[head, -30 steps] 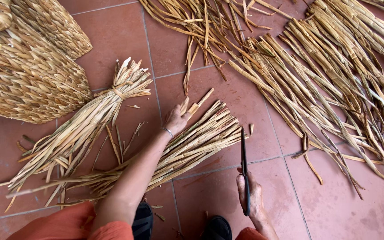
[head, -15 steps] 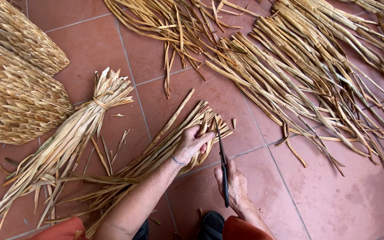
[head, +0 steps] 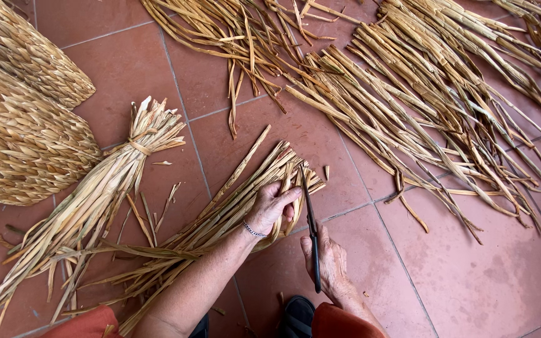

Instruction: The person uses shears to trim the ends of dried plant stalks, holding bundles in one hand and cutting with the other. The person also splits individual stalks by hand and discards the cut pieces onto the floor.

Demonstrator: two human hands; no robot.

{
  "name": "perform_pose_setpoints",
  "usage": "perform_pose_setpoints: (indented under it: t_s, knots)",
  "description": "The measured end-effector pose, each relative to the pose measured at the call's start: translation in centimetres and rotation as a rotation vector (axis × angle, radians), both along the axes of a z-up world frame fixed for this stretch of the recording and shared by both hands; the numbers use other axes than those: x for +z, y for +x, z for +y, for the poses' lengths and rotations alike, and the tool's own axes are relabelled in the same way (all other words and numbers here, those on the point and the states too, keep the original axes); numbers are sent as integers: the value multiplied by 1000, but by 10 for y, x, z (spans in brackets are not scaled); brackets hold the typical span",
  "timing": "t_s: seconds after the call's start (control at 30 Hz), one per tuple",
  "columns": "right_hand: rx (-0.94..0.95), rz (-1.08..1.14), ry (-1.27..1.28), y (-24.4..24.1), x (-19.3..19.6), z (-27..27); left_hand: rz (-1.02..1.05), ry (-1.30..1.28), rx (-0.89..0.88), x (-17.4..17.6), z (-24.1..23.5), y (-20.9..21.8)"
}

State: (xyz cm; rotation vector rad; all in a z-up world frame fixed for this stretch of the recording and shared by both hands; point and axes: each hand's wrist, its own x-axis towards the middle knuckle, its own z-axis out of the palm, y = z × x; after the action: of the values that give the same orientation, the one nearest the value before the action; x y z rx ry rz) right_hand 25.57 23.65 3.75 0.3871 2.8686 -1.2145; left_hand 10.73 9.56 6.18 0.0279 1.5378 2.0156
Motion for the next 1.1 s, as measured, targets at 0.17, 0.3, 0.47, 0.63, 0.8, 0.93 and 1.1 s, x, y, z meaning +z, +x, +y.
perform_pose_setpoints:
  t_s: [0.17,0.3,0.47,0.63,0.8,0.93,1.1]
  knots:
    - [-7,14,-35,2,8,-1,-45,21,7,-5,1,-2]
    - [-8,-91,-21,1,18,5,-31,-21,-37,-3,-3,-6]
    - [-19,27,-222,0,12,6,-3,-1,-123,-7,-2,3]
    - [-126,-1,-305,4,-12,3,45,-46,-138,-19,0,0]
    - [-299,46,-474,2,-17,19,-46,-254,-47,-13,-20,-38]
    - [-325,-39,-552,-1,-27,24,197,-839,137,-39,-55,-110]
    - [-238,17,-470,2,-54,20,584,-1115,175,-134,-88,-183]
